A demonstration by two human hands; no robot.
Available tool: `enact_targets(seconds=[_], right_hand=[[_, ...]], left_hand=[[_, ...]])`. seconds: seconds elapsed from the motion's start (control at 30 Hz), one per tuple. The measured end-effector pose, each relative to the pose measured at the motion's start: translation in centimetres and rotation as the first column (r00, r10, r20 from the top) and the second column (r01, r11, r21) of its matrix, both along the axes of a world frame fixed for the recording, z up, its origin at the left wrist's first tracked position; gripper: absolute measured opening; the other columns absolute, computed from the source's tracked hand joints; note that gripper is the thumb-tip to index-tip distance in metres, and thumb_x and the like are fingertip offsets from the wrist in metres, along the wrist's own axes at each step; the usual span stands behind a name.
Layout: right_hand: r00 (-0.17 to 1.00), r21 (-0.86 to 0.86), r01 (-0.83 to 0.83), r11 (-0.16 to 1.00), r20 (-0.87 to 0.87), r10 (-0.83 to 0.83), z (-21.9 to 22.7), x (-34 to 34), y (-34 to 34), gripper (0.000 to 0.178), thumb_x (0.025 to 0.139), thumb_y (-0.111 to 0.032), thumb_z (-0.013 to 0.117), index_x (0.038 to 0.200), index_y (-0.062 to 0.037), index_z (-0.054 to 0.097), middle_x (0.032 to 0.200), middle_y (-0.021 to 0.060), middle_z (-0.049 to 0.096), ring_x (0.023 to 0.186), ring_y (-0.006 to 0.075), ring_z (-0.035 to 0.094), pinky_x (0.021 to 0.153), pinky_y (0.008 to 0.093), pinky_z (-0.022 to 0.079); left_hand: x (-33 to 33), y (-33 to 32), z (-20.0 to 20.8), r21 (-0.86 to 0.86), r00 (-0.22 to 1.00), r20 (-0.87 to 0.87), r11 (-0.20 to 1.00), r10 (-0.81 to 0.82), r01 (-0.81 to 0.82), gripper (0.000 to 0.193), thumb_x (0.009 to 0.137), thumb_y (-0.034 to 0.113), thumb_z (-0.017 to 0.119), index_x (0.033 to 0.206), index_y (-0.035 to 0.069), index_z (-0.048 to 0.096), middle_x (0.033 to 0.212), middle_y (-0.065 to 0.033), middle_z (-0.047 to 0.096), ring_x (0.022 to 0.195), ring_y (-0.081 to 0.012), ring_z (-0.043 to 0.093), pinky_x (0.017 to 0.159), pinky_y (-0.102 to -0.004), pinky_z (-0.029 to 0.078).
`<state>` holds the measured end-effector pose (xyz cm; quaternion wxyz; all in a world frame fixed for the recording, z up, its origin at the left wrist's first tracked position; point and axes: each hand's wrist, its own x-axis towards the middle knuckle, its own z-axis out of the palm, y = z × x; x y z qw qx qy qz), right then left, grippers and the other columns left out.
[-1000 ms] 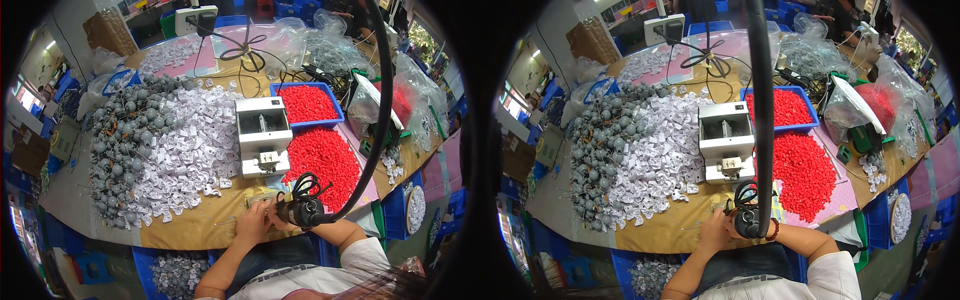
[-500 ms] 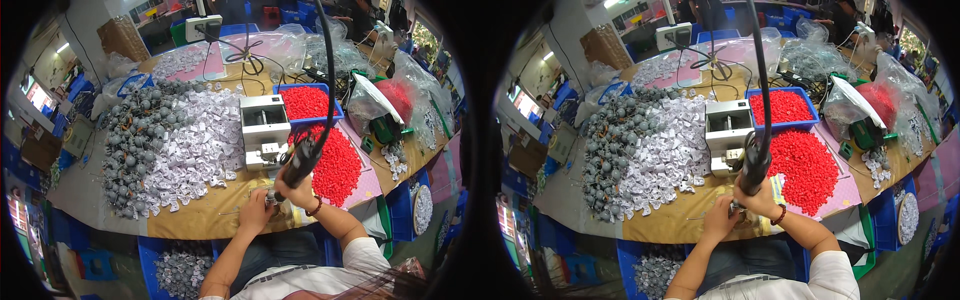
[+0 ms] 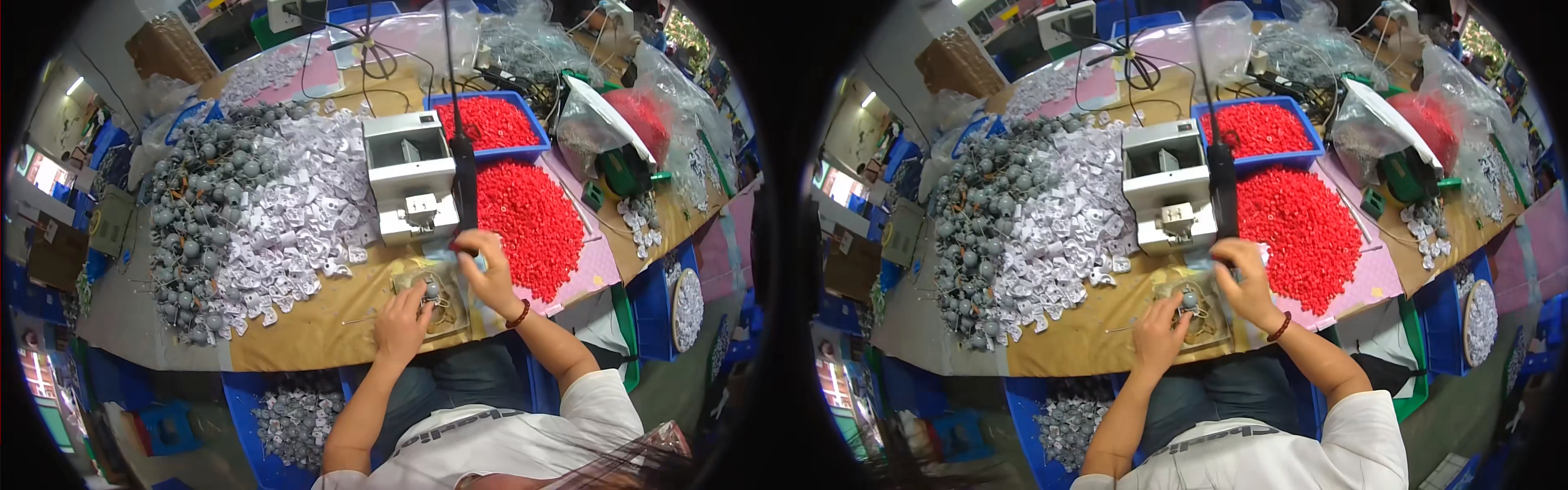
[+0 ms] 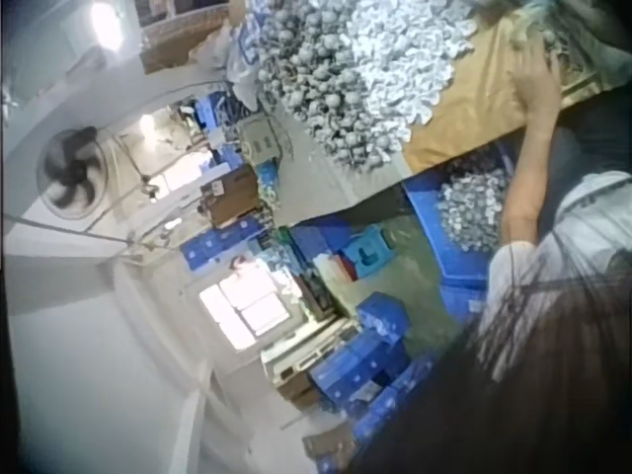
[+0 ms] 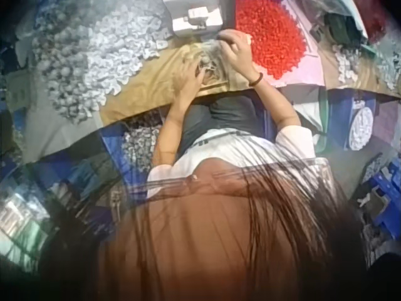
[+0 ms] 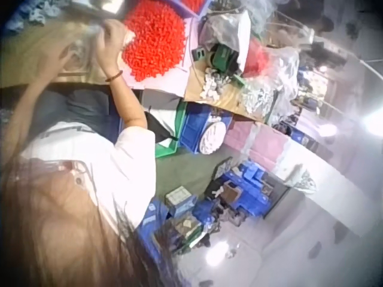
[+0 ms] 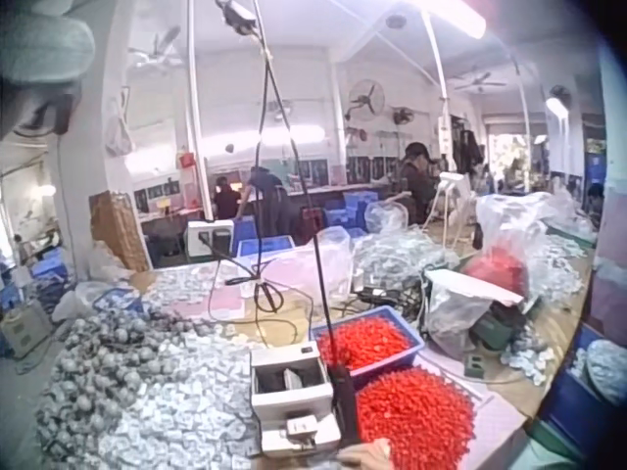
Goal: Assembling small plastic components using an electric screwdriver and a screw feeder machine.
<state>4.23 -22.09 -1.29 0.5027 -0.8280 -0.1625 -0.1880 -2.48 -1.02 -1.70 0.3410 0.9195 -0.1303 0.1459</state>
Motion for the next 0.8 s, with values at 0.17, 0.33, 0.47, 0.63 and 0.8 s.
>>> enact_targets(seconds=[0.17,0.33,0.47,0.63,0.8], right_hand=[[0.891,0.138,-0.222,0.965,-0.374,0.258,-0.9,-1.7,1.7,0.023,0.093,-0.01,0.073,0.113,0.0013,0.072,0.106,0.0147,0.071,0.09,0.0253,0.07,0.081,0.0343,0.056],[0.874,0.169,-0.19,0.967,-0.419,0.245,-1.3,-0.8,2.7,0.019,0.097,-0.011,0.07,0.109,0.0025,0.071,0.092,0.0133,0.073,0.084,0.0238,0.071,0.076,0.0336,0.055],[0.889,0.263,-0.068,0.962,-0.422,0.178,-1.2,-0.3,4.5,0.017,0.1,-0.013,0.066,0.105,0.0033,0.067,0.085,0.0143,0.074,0.077,0.0207,0.073,0.07,0.0322,0.056],[0.882,0.294,-0.001,0.956,-0.45,0.139,-1.5,0.4,5.6,0.013,0.105,-0.011,0.061,0.107,0.0019,0.06,0.083,0.0091,0.072,0.079,0.0113,0.071,0.07,0.0274,0.056],[0.852,0.358,-0.056,0.932,-0.469,0.232,-1.5,0.6,5.0,0.016,0.105,-0.011,0.061,0.114,0.0014,0.058,0.085,0.0084,0.073,0.081,0.0101,0.07,0.07,0.0273,0.056]], left_hand=[[0.3,-0.2,-0.3,0.021,0.999,0.032,1.0,-0.021,0.021,0.04,0.086,0.018,0.078,0.123,0.008,0.069,0.109,-0.0081,0.072,0.092,-0.0307,0.068,0.08,-0.0419,0.055],[0.4,-0.4,0.5,0.031,1.0,0.005,0.999,-0.018,0.018,0.038,0.081,0.013,0.081,0.117,0.005,0.071,0.106,-0.012,0.073,0.095,-0.0329,0.07,0.08,-0.0424,0.056],[0.4,-0.5,0.7,0.046,1.0,0.007,0.999,-0.022,0.022,0.038,0.081,0.012,0.081,0.117,0.005,0.071,0.106,-0.0122,0.073,0.095,-0.0328,0.07,0.08,-0.0421,0.056],[0.5,-0.5,0.3,0.046,0.999,0.019,0.999,-0.026,0.025,0.038,0.081,0.011,0.081,0.118,0.004,0.071,0.106,-0.0128,0.073,0.094,-0.0327,0.07,0.08,-0.0419,0.056],[0.5,-0.3,0.2,-0.04,0.999,0.016,0.999,-0.032,0.033,0.039,0.081,0.011,0.082,0.117,0.004,0.071,0.106,-0.0125,0.073,0.091,-0.0321,0.07,0.078,-0.0412,0.056]])
